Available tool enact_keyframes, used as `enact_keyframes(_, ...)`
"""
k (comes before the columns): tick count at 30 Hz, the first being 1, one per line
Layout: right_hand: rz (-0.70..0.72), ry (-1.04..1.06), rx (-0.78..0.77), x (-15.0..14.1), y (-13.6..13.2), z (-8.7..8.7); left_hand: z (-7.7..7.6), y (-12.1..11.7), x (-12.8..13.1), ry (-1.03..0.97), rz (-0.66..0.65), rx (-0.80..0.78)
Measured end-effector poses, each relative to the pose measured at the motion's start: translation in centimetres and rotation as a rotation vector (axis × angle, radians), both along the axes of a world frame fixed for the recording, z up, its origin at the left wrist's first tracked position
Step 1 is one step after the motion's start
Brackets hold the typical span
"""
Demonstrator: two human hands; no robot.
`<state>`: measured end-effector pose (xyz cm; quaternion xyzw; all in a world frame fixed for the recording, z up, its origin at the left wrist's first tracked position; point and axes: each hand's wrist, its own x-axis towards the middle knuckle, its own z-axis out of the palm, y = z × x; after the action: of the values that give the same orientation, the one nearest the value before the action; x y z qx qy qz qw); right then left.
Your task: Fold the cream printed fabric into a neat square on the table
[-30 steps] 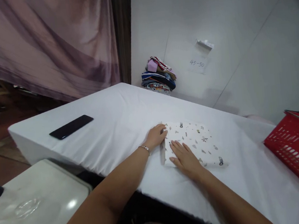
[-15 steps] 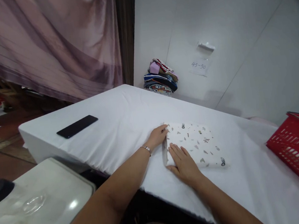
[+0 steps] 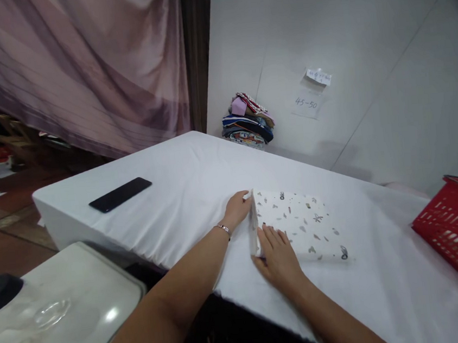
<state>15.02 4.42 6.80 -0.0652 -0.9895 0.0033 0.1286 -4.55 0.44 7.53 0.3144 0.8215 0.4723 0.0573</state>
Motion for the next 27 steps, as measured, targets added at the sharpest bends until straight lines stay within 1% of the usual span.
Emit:
enact_keyframes(4, 0.046, 0.032, -0.014, 0.0, 0.5, 0.1, 0.0, -0.1, -0.1, -0.001, 0.008, -0.019)
enact_keyframes(6, 0.051, 0.080, -0.090, 0.3, 1.0, 0.4, 0.0, -0.1, -0.2, -0.006, 0.010, -0.027)
enact_keyframes(8, -0.012, 0.133, -0.221, 0.5, 1.4, 0.6, 0.0, -0.1, -0.3, -0.014, 0.014, -0.033)
enact_keyframes(10, -0.121, 0.158, -0.359, 0.7, 1.7, 0.7, 0.0, -0.1, -0.4, -0.020, 0.015, -0.036)
enact_keyframes(11, -0.167, 0.157, -0.409, 0.8, 1.7, 0.7, 0.0, -0.1, -0.4, -0.022, 0.015, -0.037)
enact_keyframes(13, -0.212, 0.148, -0.455, 0.9, 1.7, 0.7, 0.0, -0.1, -0.5, -0.024, 0.013, -0.037)
enact_keyframes(16, -0.187, 0.149, -0.398, 0.9, 1.5, 0.7, 0.1, -0.1, -0.5, -0.023, 0.016, -0.039)
enact_keyframes(20, 0.007, 0.088, -0.152, 0.7, 0.9, 0.2, 0.1, -0.2, -0.4, -0.008, 0.018, -0.039)
enact_keyframes(22, 0.067, 0.051, -0.045, 0.7, 0.5, -0.2, 0.0, -0.2, -0.1, 0.021, -0.003, -0.027)
enact_keyframes(24, 0.054, 0.039, -0.002, 0.7, 0.1, -0.4, 0.0, 0.0, 0.4, 0.061, -0.051, -0.010)
enact_keyframes(27, 0.028, 0.021, -0.003, 0.8, -0.4, -0.2, -0.2, 0.2, 1.1, 0.163, -0.179, -0.006)
